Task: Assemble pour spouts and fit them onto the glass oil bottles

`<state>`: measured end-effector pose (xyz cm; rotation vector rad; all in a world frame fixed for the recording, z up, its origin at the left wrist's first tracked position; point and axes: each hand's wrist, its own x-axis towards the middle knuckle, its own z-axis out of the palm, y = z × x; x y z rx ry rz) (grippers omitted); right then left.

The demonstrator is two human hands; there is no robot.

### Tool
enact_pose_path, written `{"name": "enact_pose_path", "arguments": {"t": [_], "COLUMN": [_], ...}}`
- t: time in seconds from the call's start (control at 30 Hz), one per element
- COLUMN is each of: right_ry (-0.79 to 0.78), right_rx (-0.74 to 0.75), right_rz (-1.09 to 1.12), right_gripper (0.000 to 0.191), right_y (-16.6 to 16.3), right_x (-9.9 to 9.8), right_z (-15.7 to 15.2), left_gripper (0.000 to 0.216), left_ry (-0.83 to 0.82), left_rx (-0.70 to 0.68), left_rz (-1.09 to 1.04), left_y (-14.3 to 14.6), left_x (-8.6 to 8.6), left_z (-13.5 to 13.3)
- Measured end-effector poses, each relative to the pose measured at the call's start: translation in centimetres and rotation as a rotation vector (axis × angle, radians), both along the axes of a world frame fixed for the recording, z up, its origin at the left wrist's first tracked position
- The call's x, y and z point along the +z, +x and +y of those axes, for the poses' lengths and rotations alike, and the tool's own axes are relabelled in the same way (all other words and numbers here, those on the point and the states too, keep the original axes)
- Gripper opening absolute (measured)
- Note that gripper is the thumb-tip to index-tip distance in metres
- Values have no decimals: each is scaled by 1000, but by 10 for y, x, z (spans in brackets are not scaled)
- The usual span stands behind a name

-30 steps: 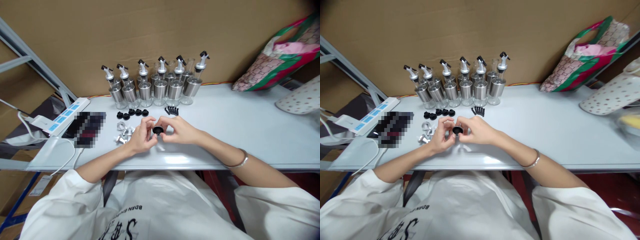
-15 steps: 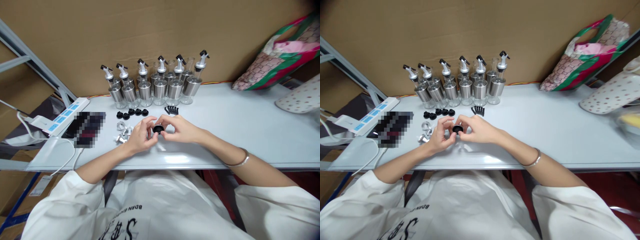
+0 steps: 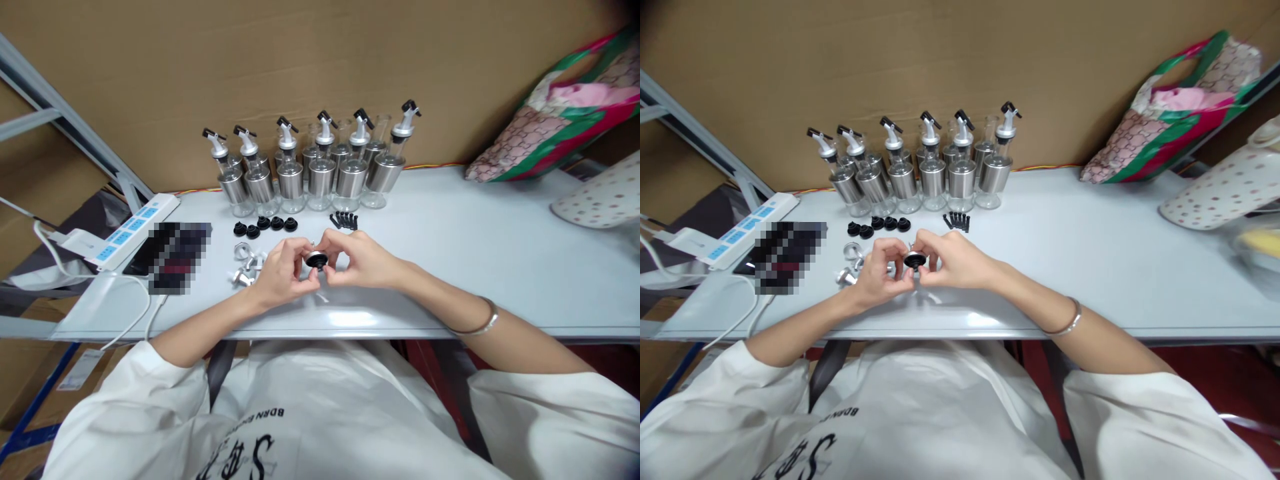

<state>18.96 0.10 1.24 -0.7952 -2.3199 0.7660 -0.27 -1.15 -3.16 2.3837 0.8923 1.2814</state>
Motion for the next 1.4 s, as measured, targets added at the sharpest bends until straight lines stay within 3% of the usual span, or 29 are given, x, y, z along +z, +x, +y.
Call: {"name": "enact_pose_path", "arguments": {"t": [0.2, 0.33, 0.73, 1.0, 1.2, 1.4], "right_ry": [4, 25, 61, 94, 13, 61], "right_rx": [-23, -29, 11, -23, -40, -88], "right_rz": [92, 109, 129, 185, 161, 78], "right_gripper": [20, 22, 25, 21, 18, 19], "right_y": [2, 3, 3, 3, 4, 15], "right_x": [0, -2, 0, -4, -1, 9], "right_z": [2, 3, 3, 6, 4, 18], "left_gripper": [32, 33, 32, 31, 31, 30], "left_ry": [34, 7, 149, 215, 180, 109], "left_rx": [-64, -50, 37, 2, -19, -32], "left_rz": [-36, -26, 32, 49, 80, 192], "left_y": [-2, -1, 1, 1, -1, -2], "left_x": [0, 2, 8, 12, 10, 7], "left_z": [5, 6, 4, 6, 8, 8]}}
